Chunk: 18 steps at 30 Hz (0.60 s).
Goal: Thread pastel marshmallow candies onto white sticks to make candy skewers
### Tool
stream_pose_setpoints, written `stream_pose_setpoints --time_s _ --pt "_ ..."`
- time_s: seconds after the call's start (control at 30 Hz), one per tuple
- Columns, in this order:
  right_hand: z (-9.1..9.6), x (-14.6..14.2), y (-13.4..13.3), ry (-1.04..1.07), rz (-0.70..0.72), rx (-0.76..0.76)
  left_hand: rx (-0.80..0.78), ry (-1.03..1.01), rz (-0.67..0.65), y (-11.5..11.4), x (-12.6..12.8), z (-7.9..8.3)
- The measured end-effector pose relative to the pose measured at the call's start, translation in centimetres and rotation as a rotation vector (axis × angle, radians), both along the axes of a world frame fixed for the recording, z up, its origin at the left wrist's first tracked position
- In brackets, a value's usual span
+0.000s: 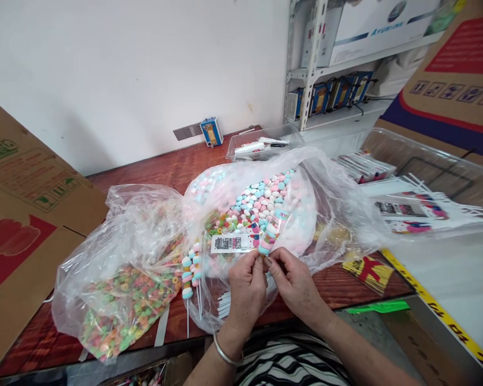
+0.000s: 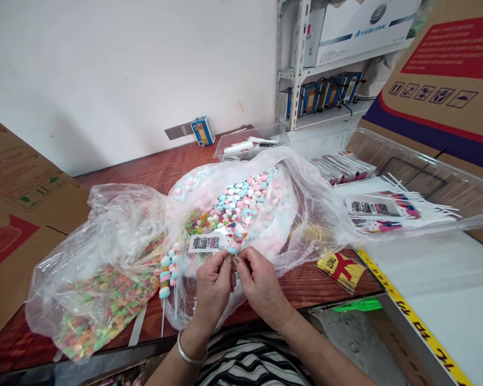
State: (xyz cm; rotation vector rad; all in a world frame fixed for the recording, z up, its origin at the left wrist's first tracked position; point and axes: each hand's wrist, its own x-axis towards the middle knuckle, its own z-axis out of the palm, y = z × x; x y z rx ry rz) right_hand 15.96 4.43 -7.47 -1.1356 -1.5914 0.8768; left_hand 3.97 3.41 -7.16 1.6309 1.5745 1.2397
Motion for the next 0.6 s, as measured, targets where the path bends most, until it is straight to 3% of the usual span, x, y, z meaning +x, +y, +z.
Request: stream_pose_setpoints --time_s 0.23,0.33,0.47,0.6 --pt "0.0 -0.5 0.2 0.049 -0.085 0.033 -0.051 -0.136 0.027 0.1 0.0 0.1" --pt "0.3 -0.7 0.4 0.152 -0.085 -0.036 -0.03 -0.145 0.005 0.0 0.1 0.1" --pt "0.9 -0.5 0.4 0.291 0.0 -0.122 0.026 -0.3 -0.105 0.4 -0.3 0.2" --pt "2.3 0.4 0.1 0.105 0.13 -0.005 0.074 -0.443 -0.307 1.0 -2.3 1.1"
